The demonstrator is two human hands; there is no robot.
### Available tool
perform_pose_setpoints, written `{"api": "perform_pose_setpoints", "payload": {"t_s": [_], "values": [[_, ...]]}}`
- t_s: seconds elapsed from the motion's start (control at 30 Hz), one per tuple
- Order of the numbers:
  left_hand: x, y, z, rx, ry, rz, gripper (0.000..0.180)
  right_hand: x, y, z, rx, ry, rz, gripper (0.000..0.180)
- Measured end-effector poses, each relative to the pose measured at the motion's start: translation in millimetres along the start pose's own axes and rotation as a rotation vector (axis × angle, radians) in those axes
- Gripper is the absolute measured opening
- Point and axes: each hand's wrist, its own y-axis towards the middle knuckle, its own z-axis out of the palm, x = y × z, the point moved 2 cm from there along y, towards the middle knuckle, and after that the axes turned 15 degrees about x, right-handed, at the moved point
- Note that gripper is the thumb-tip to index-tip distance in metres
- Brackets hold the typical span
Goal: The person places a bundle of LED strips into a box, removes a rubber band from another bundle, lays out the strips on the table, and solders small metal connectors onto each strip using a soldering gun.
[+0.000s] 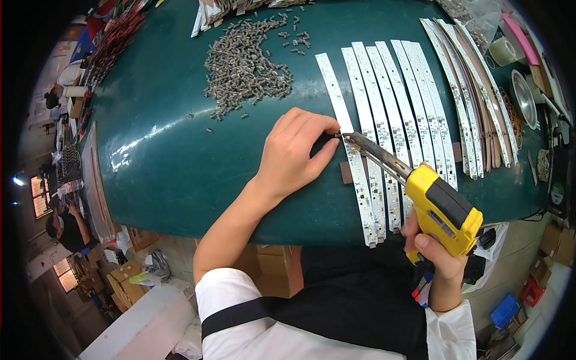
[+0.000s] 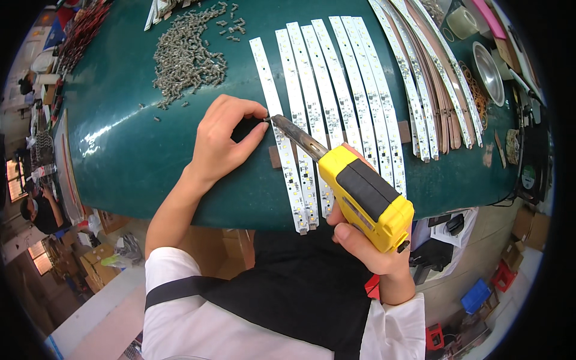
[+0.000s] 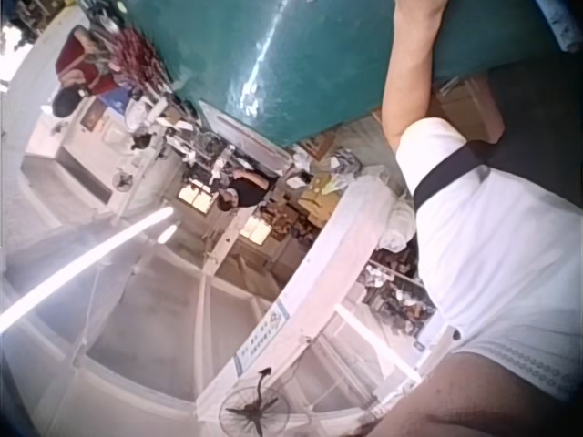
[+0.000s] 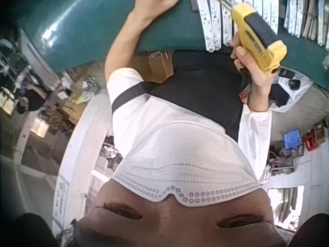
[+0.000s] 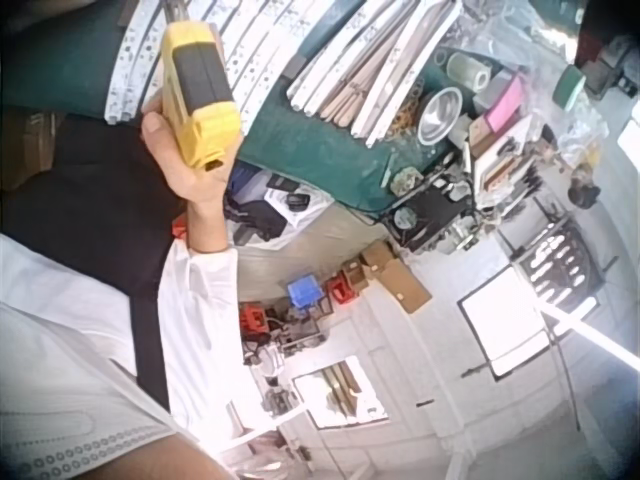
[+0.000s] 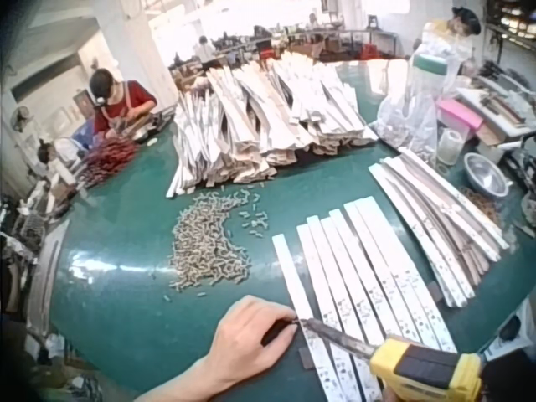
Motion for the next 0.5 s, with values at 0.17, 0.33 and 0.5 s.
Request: {"api": "perform_pose_setpoints", "payload": {"t_s": [0.17, 0.33, 0.5], "values": [[-0.3, 0.8, -0.5, -0.004, -0.012, 0.004, 0.022, -2.0, -3.5, -3.7, 0.002, 0.139, -0.120, 0.056], [-0.4, 0.9, -0.9, 0.005, -0.014, -0.002, 0.023, -3.2, -4.6, -3.6, -0.007, 0.118, -0.091, 0.056], [-2.2, 1.6, -11.9, 0.009, -0.041, -0.042, 0.022, 0.7, -5.7, -3.8, -0.130, 0.055, -0.178, 0.061]]}}
